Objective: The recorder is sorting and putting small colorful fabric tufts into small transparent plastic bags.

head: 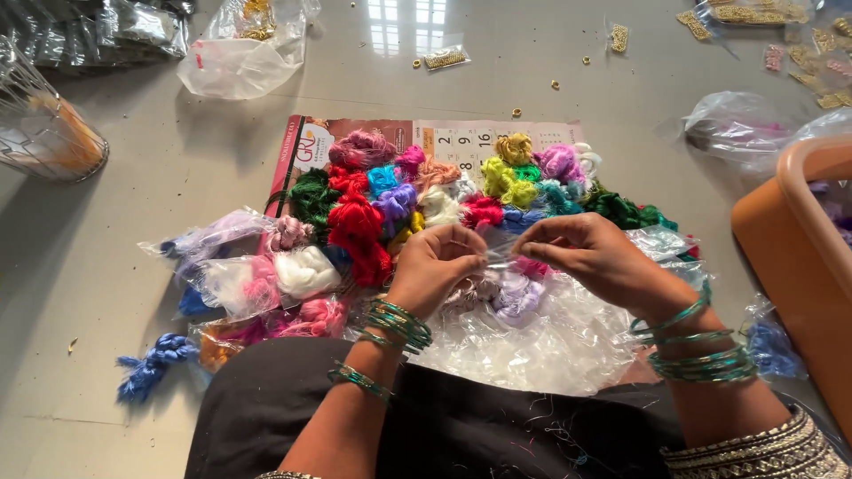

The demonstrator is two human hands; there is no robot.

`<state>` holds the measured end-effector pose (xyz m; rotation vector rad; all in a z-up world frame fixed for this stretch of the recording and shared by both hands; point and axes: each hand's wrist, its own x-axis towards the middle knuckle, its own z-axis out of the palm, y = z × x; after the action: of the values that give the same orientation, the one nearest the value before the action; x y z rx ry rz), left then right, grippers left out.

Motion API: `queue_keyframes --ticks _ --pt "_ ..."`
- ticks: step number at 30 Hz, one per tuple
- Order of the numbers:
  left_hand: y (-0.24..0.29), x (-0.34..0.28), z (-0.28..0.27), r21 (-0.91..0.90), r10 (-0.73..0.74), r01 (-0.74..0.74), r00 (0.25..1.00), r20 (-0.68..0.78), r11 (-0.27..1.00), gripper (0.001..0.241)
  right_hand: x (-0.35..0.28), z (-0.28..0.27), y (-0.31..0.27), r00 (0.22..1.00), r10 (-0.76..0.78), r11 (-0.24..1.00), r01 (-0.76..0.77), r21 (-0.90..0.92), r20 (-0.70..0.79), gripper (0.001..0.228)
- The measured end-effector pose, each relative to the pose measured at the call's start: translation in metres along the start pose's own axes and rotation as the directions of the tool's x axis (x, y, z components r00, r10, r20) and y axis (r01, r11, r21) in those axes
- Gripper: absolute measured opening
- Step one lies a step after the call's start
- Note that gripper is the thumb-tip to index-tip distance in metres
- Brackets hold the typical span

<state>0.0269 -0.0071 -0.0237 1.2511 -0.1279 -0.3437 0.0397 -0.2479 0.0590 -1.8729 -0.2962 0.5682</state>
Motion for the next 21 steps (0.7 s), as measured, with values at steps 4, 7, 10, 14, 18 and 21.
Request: queue_keyframes --ticks 4,7,10,14,18,21 --pt "0.011 -0.002 -0.003 -0.020 -0.063 0.063 0.998 -0.003 0.998 0.012 0.004 0.016 -0.008 0.998 -0.020 0.995 0.013 -0.104 -0.067 0.022" --pt "0.020 -0.002 -0.018 0.031 0.035 -0.032 0.995 -0.094 0.999 0.009 0.005 0.013 -0.018 0.987 -0.124 0.990 0.117 -0.076 -0.102 0.024" --pt "0.034 -0.003 -0.043 0.202 0.240 -0.166 0.870 -0.431 0.965 0.008 0.011 -0.012 0.006 0.961 -0.029 0.989 -0.013 -0.148 -0.274 0.026" --pt "0.043 -0.006 -0.059 0.094 0.297 -0.306 0.732 -0.613 0.947 0.010 0.032 -0.023 0.074 0.955 0.157 0.884 -0.249 -0.396 -0.250 0.028" --pt "0.052 -0.012 -0.055 -0.051 0.220 -0.349 0.689 -0.691 0.936 0.012 0.049 0.032 0.089 0.998 0.062 0.895 -0.058 -0.443 -0.006 0.032" --pt "0.059 -0.015 -0.059 -0.086 0.218 -0.386 0.676 -0.704 0.919 0.013 0.043 0.073 0.075 0.954 -0.299 0.541 0.198 -0.818 0.033 0.047"
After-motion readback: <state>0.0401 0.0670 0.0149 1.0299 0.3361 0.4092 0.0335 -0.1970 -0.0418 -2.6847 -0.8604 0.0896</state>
